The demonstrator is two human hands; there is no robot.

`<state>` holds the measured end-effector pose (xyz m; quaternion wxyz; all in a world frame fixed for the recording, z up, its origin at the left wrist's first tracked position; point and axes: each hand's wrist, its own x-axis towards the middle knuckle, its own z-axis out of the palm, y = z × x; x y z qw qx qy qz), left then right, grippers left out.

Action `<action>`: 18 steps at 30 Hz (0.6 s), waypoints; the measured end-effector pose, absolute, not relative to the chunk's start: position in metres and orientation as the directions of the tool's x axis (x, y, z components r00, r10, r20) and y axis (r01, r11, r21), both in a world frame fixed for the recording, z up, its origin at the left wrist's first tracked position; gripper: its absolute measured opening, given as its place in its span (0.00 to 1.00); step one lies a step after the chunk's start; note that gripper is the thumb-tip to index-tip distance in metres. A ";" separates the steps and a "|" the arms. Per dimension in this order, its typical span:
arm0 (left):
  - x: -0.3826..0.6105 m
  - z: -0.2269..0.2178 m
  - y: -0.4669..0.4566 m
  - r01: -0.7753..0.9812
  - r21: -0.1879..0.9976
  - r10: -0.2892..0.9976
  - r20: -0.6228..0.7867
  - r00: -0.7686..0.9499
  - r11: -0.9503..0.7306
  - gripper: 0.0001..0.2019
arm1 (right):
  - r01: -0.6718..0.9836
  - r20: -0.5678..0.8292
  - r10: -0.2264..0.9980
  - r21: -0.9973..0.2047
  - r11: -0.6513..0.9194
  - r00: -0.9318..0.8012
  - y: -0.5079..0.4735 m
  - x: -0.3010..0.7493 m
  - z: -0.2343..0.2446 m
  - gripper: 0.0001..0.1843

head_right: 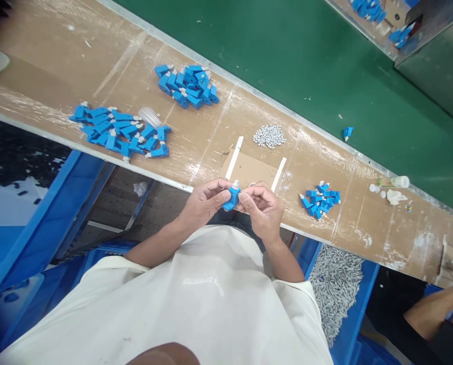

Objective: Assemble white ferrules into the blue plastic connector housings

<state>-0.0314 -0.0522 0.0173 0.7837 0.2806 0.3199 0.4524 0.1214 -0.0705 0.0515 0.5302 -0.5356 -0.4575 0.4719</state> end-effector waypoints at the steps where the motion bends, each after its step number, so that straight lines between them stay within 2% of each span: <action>1: -0.031 0.017 -0.053 -0.529 0.740 0.898 -0.239 0.370 0.415 0.20 | 0.009 -0.015 0.990 -1.000 -0.016 0.141 -0.071 0.121 0.053 0.14; 8: -0.032 0.021 -0.052 -0.496 0.789 0.916 -0.203 0.346 0.362 0.20 | 0.127 -0.057 0.989 -0.989 -0.075 0.137 -0.071 0.123 0.061 0.15; 13: -0.032 0.017 -0.050 -0.507 0.773 0.909 -0.211 0.360 0.380 0.20 | 0.017 -0.151 0.981 -0.988 -0.154 0.119 -0.068 0.124 0.055 0.16; 18: -0.028 0.017 -0.047 -0.545 0.685 0.859 -0.253 0.446 0.484 0.23 | -0.186 -0.249 0.958 -0.957 -0.221 0.140 -0.063 0.128 0.043 0.22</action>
